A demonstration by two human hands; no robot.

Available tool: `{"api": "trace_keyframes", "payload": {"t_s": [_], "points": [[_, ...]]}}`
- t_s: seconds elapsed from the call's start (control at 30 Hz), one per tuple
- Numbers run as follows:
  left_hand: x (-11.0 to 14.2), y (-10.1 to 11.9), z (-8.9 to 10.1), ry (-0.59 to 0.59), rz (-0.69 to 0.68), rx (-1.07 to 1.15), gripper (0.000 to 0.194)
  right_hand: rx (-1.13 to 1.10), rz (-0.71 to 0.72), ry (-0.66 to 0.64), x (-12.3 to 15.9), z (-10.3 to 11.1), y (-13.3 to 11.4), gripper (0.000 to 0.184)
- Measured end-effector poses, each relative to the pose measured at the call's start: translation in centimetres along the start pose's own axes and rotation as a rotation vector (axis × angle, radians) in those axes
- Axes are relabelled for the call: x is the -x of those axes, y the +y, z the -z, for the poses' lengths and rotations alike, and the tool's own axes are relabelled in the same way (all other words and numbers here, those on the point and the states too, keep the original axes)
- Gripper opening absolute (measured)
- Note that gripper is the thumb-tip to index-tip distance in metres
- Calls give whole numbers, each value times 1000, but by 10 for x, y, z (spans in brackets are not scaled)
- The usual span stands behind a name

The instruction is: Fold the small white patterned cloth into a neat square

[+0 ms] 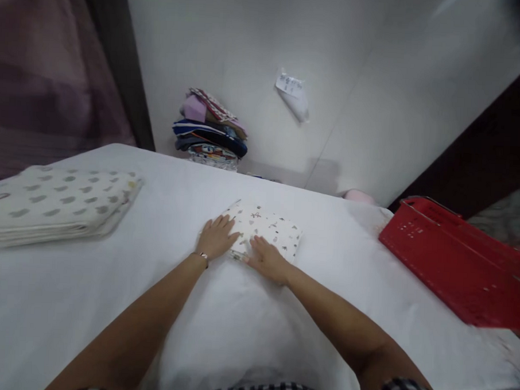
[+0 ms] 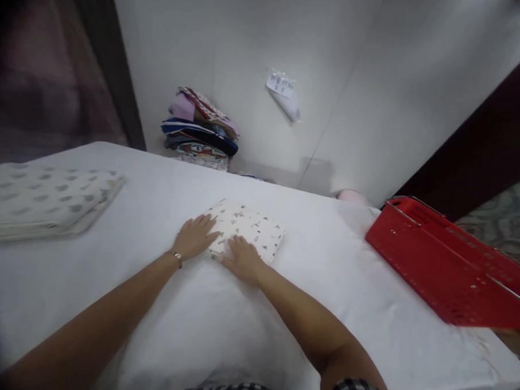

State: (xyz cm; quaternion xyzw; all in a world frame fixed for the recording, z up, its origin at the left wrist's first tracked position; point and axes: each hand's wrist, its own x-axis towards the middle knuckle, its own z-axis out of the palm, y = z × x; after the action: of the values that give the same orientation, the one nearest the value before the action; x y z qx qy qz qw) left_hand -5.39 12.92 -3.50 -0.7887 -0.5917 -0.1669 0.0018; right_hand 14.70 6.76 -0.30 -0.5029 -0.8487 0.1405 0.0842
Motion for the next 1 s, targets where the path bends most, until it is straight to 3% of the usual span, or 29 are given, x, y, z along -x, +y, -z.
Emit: {"api": "trace_keyframes", "payload": {"t_s": [0.1,0.2,0.37,0.5,0.57,0.67,0.73,0.83,1.0], "points": [[0,-1,1,-19,-5,2,50,123,-180,150,-15,20,31,66],[-1,-1,2,-19,-7,25,49,177,-393,154,-17,18,65,68],[-2,-2,1,-26,11,52,48,186,-417,156,-13,-5,85,70],[-3,-1,3,-44,20,49,49,113,-406,157,-18,2,88,67],[-3,1,6,-61,23,38,50,2,-421,257,-18,12,97,59],[-4,3,8,-75,25,23,51,-319,-546,564,-10,28,121,42],[-4,3,8,-81,22,11,51,-495,-646,645,-2,35,138,34],[-5,2,6,-82,22,-2,52,-586,-715,583,7,41,153,25],[-4,0,2,-35,8,-11,49,-633,-767,456,1,45,158,21]]}}
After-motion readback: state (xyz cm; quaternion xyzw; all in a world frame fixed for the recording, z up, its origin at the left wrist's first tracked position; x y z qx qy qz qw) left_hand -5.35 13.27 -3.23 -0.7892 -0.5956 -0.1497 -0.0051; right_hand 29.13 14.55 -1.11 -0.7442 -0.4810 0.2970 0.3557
